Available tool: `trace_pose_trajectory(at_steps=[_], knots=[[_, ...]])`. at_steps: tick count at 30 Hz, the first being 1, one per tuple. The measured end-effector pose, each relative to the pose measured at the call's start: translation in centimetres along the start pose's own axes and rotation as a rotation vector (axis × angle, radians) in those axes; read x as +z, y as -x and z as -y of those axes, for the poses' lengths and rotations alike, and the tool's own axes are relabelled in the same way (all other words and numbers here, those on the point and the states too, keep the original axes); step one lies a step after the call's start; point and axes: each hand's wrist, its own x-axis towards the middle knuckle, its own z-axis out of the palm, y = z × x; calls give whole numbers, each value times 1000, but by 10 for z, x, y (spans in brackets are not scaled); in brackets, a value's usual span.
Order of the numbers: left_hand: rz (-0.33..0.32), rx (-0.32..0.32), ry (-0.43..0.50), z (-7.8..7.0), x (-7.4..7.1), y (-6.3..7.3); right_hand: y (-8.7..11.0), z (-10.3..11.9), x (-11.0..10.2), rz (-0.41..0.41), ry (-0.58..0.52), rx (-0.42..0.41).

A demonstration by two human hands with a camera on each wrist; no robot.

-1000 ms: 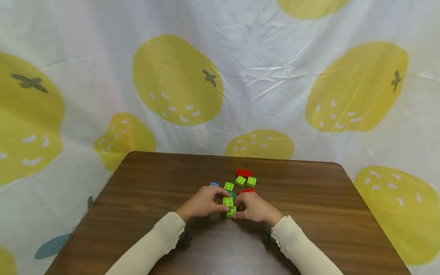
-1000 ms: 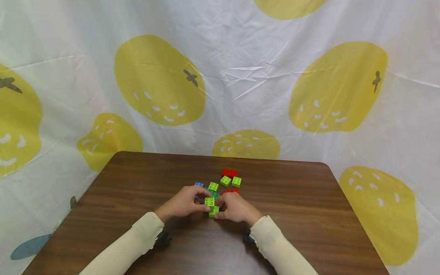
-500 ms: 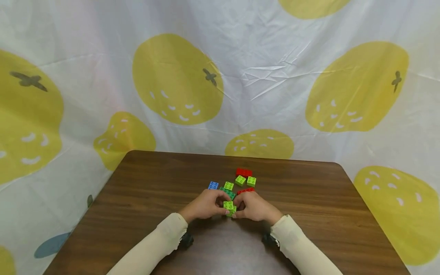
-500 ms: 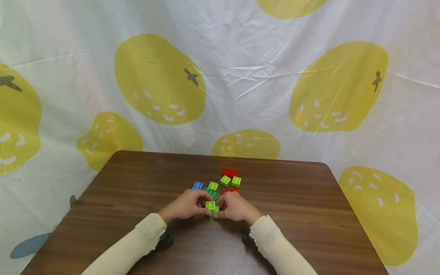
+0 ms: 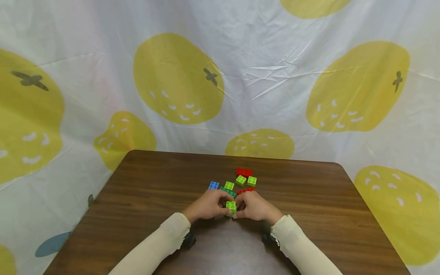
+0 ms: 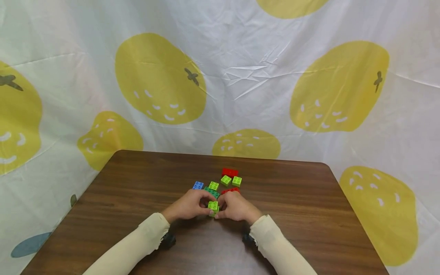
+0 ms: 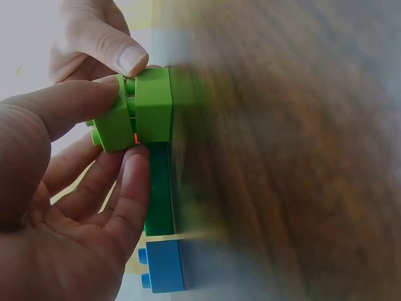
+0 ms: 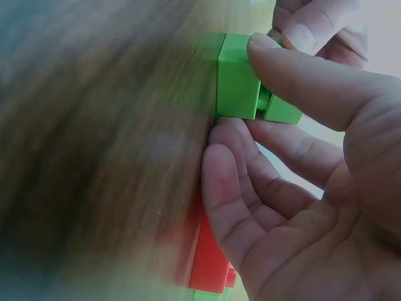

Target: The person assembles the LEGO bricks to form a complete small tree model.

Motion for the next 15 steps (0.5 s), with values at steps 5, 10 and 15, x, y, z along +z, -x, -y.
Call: trace_pose_trajectory(at_steps=[5, 10, 15], knots=[[-3, 12, 7, -1, 0, -1, 1, 0, -3, 6, -33, -7], [-10, 15, 24, 1, 3, -1, 3, -1, -4, -1, -47, -1], [-20, -14, 54, 4, 6, -1, 4, 0, -4, -14, -43, -17]])
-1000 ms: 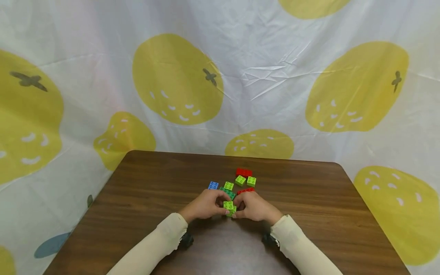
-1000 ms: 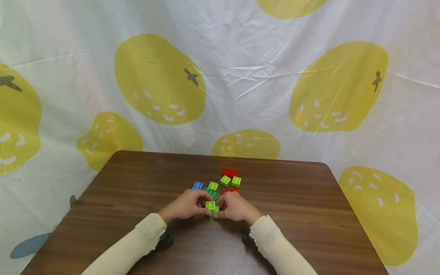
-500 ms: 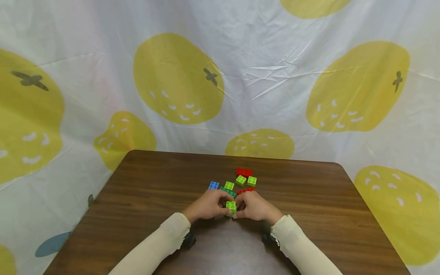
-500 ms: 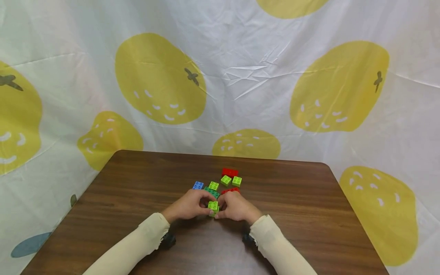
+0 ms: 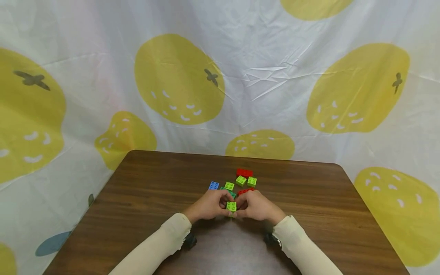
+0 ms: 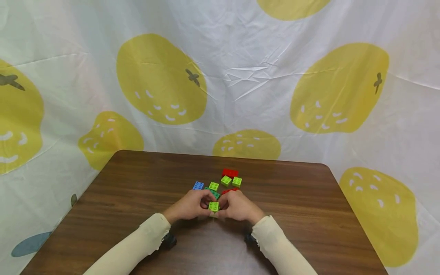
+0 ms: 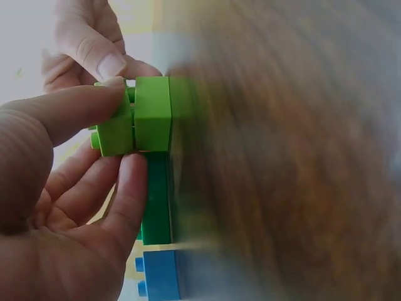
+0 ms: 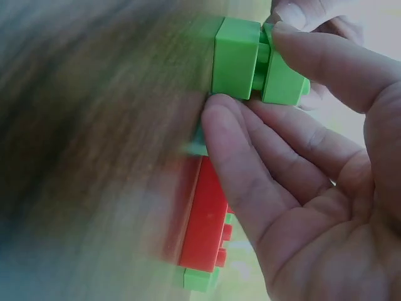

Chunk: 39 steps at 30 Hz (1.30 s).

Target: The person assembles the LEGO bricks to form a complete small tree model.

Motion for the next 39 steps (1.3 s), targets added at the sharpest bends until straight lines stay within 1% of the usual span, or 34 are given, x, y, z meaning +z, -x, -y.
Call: trace_pose_trajectory(at_steps=[4, 9, 11, 17, 22, 25, 31, 34, 39], knots=[[2, -3, 18, 2, 1, 1, 1, 2, 0, -18, 0, -4], [9, 36, 27, 3, 0, 2, 3, 4, -1, -41, 17, 2], [13, 40, 30, 2, 0, 2, 4, 4, -1, -48, 37, -4], [8, 3, 1, 0, -2, 2, 3, 3, -1, -52, 84, -22], [-7, -28, 0, 0, -1, 2, 3, 3, 0, -57, 99, -33], [-9, -38, -1, 2, 0, 2, 4, 3, 0, -63, 100, -55], [-17, -20, 3, 3, 3, 0, 4, 3, 3, -75, 117, -108], [-18, -13, 6, 3, 4, -1, 3, 4, 5, -75, 137, -120], [-20, -23, 5, 5, 3, -2, 1, 4, 5, -71, 169, -123]])
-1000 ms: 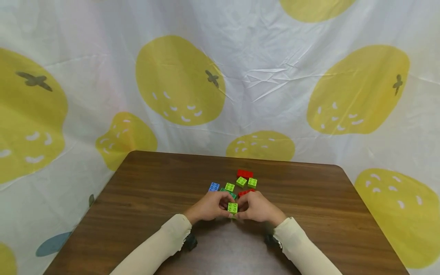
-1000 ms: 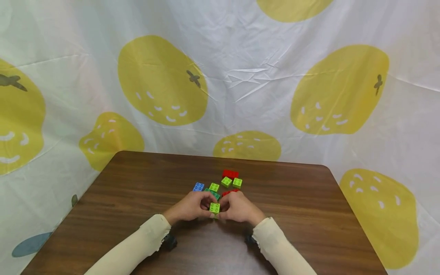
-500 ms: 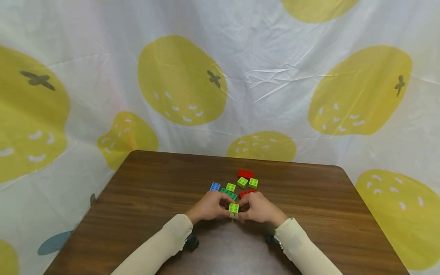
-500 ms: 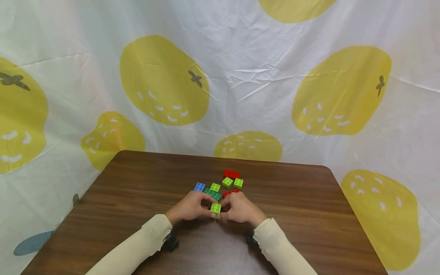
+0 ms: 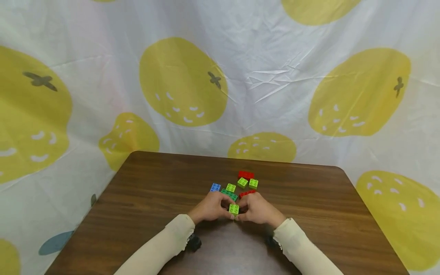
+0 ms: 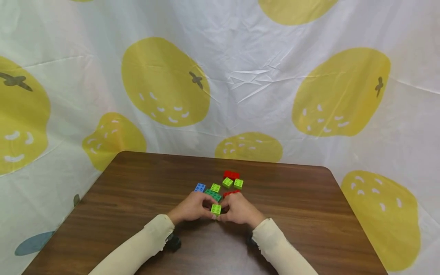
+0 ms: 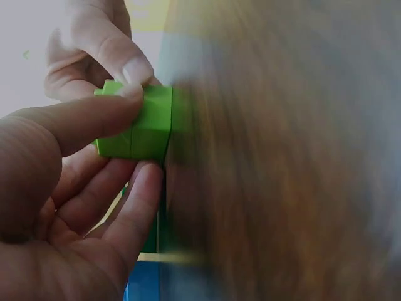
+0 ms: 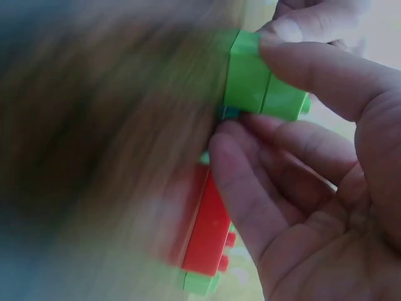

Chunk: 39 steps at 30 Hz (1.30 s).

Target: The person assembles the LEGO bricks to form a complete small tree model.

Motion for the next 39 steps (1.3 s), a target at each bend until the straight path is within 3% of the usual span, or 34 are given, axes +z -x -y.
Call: trace_pose_trajectory(at_steps=[11, 18, 30, 34, 39], knots=[[39, -47, 61, 0, -1, 0, 1, -18, -13, 59, -176, 71], [50, -64, 26, -2, -2, 4, 3, -29, -29, -61, -191, 177], [68, -72, 103, -2, -2, 7, -7, -60, -38, -318, -176, 331], [64, -87, 150, -1, -1, 8, -12, -71, -39, -349, -133, 380], [49, -127, 213, 0, -1, 11, -17, -81, -39, -300, -113, 453]])
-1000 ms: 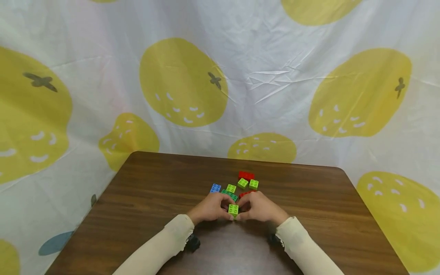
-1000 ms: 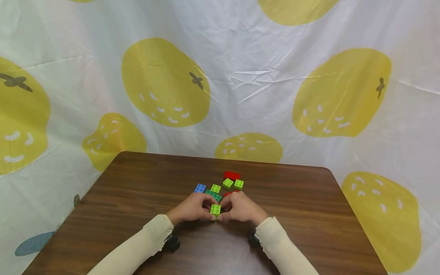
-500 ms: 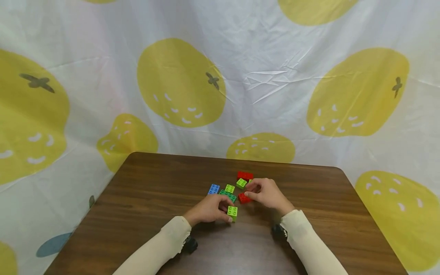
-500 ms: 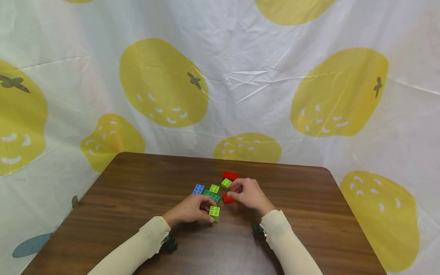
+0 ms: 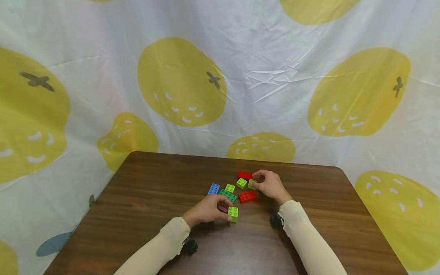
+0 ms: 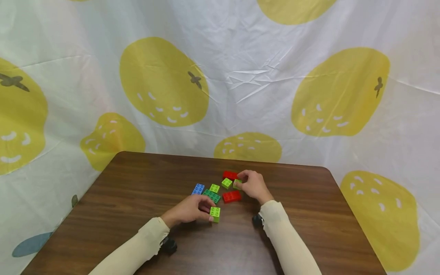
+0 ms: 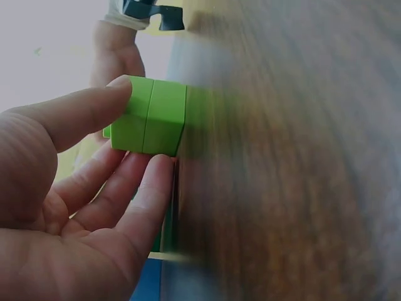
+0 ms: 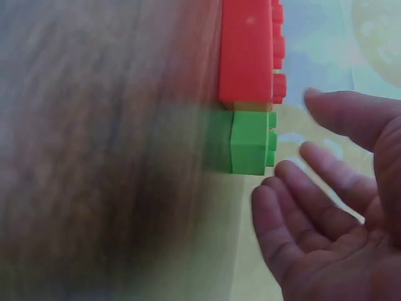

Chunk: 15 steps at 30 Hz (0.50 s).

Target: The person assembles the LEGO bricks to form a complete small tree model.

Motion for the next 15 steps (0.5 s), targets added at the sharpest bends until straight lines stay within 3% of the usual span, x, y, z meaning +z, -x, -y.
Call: trace_pose_trajectory(at_steps=[5, 15], knots=[[-12, -48, 63, 2, 1, 2, -2, -3, 0, 79, 51, 63], [-24, -66, 137, 6, 3, 4, -5, 0, -2, 117, 89, 59]])
